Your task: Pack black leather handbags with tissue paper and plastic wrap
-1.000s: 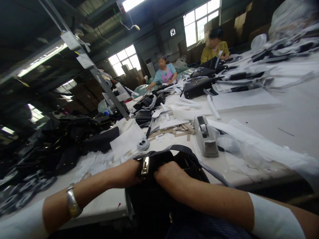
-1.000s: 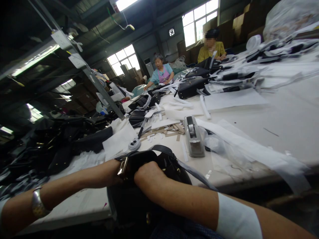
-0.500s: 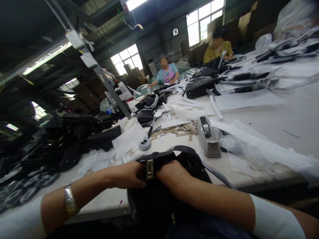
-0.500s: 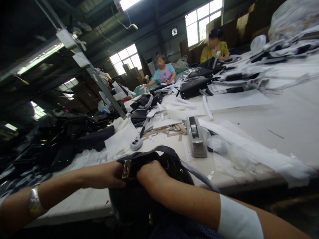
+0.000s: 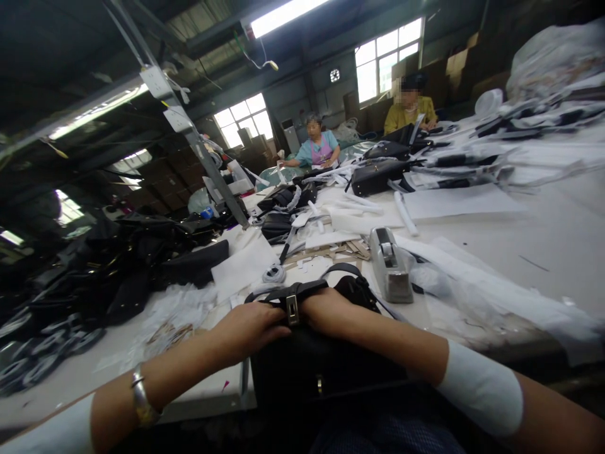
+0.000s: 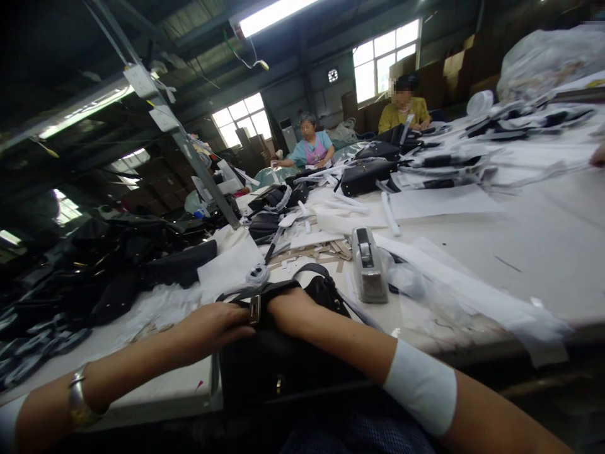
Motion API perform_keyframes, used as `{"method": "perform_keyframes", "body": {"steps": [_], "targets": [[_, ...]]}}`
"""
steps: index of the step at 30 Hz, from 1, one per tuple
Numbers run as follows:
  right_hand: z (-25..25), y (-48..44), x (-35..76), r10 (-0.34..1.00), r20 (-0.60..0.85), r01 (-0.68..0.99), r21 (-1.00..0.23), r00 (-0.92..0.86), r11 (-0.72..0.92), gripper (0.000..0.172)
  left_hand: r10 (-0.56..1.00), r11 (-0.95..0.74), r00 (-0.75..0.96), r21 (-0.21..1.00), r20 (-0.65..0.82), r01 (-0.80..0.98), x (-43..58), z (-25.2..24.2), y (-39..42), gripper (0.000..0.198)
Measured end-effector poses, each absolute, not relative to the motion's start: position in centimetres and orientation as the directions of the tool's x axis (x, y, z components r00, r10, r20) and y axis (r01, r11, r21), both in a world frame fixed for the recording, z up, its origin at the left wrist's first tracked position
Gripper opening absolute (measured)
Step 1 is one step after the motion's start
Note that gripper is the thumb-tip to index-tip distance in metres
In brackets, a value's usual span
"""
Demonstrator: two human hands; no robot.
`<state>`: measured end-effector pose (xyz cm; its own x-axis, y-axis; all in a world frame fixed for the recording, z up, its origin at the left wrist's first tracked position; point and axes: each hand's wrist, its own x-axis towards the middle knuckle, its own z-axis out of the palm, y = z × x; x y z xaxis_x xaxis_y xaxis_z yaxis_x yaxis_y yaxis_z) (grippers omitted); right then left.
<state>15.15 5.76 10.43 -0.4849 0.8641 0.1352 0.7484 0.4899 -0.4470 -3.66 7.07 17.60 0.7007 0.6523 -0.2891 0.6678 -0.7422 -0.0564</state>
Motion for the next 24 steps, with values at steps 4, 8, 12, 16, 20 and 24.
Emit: {"method": "perform_keyframes", "body": {"steps": [4, 8, 12, 16, 20, 24], "targets": [[11.1, 8.1, 15.7, 0.816, -0.015, 0.723, -0.471, -0.578, 0.505, 0.030, 0.622, -0.783, 0.781, -0.026, -0.049, 0.622, -4.1, 16.0, 5.6, 0.029], [11.2, 11.6, 16.0, 0.737, -0.179, 0.699, -0.520, -0.652, 0.492, 0.027, 0.432, -0.891, 0.834, 0.016, 0.342, 0.454, -4.9, 12.8, 3.3, 0.025], [10.3, 15.1, 16.2, 0.664, -0.343, 0.711, -0.564, -0.664, 0.420, 0.022, 0.314, -0.903, 0.842, -0.135, 0.439, 0.407, -5.6, 8.7, 2.0, 0.038], [9.1, 17.4, 16.3, 0.617, -0.474, 0.756, -0.559, -0.629, 0.341, 0.023, 0.416, -0.808, 0.826, -0.262, 0.381, 0.528, -5.8, 5.0, 2.7, 0.059], [8.7, 18.5, 16.0, 0.667, -0.471, 0.792, -0.523, -0.577, 0.315, 0.023, 0.399, -0.769, 0.813, -0.328, 0.424, 0.549, -5.7, 2.7, 4.3, 0.060], [9.4, 18.0, 15.8, 0.819, -0.314, 0.828, -0.471, -0.481, 0.306, 0.015, 0.325, -0.777, 0.847, -0.393, 0.421, 0.493, -5.9, 2.1, 5.5, 0.063]]}}
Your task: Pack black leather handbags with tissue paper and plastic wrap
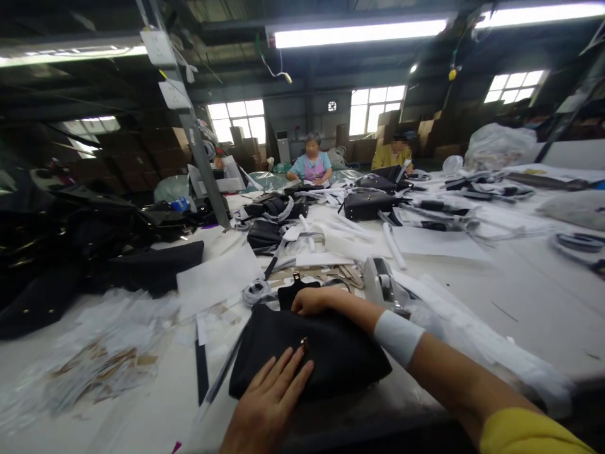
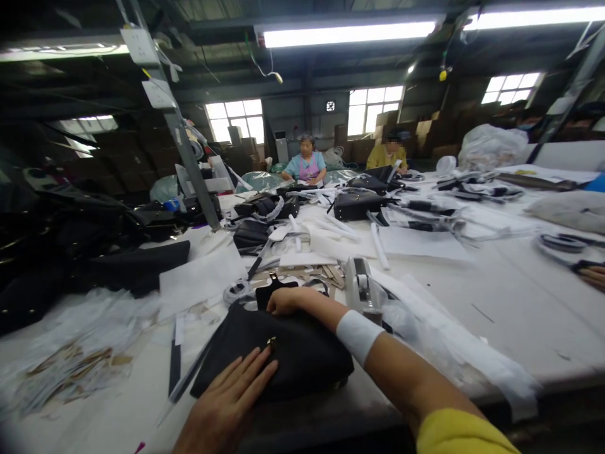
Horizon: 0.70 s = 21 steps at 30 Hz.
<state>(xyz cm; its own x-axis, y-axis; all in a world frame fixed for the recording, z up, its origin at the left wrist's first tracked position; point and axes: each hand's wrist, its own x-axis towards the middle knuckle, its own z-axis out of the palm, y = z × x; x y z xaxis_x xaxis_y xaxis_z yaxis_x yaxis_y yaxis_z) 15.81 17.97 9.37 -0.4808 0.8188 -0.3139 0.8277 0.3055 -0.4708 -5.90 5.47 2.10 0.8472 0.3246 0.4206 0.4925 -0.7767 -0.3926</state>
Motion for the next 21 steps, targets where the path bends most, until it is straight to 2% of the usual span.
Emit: {"method": "perform_keyframes", "body": {"steps": [3, 5, 7, 9, 11, 13, 15, 18, 21], "targets": [[10.1, 14.8, 16.8, 0.930, -0.107, 0.861, -0.427, -0.352, 0.276, 0.028, 0.324, -0.811, 0.870, -0.364, 0.372, 0.458, -6.5, 2.8, 6.0, 0.065], [10.2, 11.2, 18.0, 0.941, 0.007, 0.851, -0.425, -0.339, 0.310, 0.034, 0.328, -0.842, 0.884, -0.321, 0.334, 0.434, -6.9, 3.5, 6.6, 0.070], [9.7, 7.4, 19.3, 0.864, 0.176, 0.761, -0.415, -0.471, 0.499, 0.045, 0.320, -0.870, 0.904, -0.290, 0.285, 0.399, -7.3, 4.3, 7.3, 0.075], [8.8, 4.3, 20.4, 0.812, 0.183, 0.740, -0.338, -0.555, 0.582, 0.074, 0.314, -0.886, 0.920, -0.276, 0.236, 0.373, -7.6, 4.7, 8.2, 0.079], [7.4, 2.7, 20.9, 0.812, 0.156, 0.780, -0.228, -0.562, 0.583, 0.090, 0.306, -0.889, 0.928, -0.284, 0.214, 0.359, -7.8, 4.6, 9.1, 0.078], [5.7, 2.4, 21.1, 0.833, 0.171, 0.827, -0.123, -0.527, 0.549, 0.088, 0.287, -0.879, 0.928, -0.320, 0.238, 0.354, -8.0, 3.8, 9.8, 0.070], [3.6, 2.9, 21.1, 0.834, 0.222, 0.848, -0.047, -0.506, 0.527, 0.076, 0.255, -0.862, 0.923, -0.365, 0.287, 0.352, -8.2, 2.4, 10.2, 0.059], [0.5, 3.5, 20.9, 0.789, 0.300, 0.832, 0.036, -0.537, 0.553, 0.062, 0.215, -0.825, 0.909, -0.432, 0.357, 0.364, -8.5, -0.1, 10.2, 0.049], [-1.8, 3.2, 21.1, 0.760, 0.327, 0.818, 0.082, -0.562, 0.570, 0.061, 0.208, -0.791, 0.897, -0.473, 0.389, 0.388, -8.7, -1.8, 9.5, 0.046]]}}
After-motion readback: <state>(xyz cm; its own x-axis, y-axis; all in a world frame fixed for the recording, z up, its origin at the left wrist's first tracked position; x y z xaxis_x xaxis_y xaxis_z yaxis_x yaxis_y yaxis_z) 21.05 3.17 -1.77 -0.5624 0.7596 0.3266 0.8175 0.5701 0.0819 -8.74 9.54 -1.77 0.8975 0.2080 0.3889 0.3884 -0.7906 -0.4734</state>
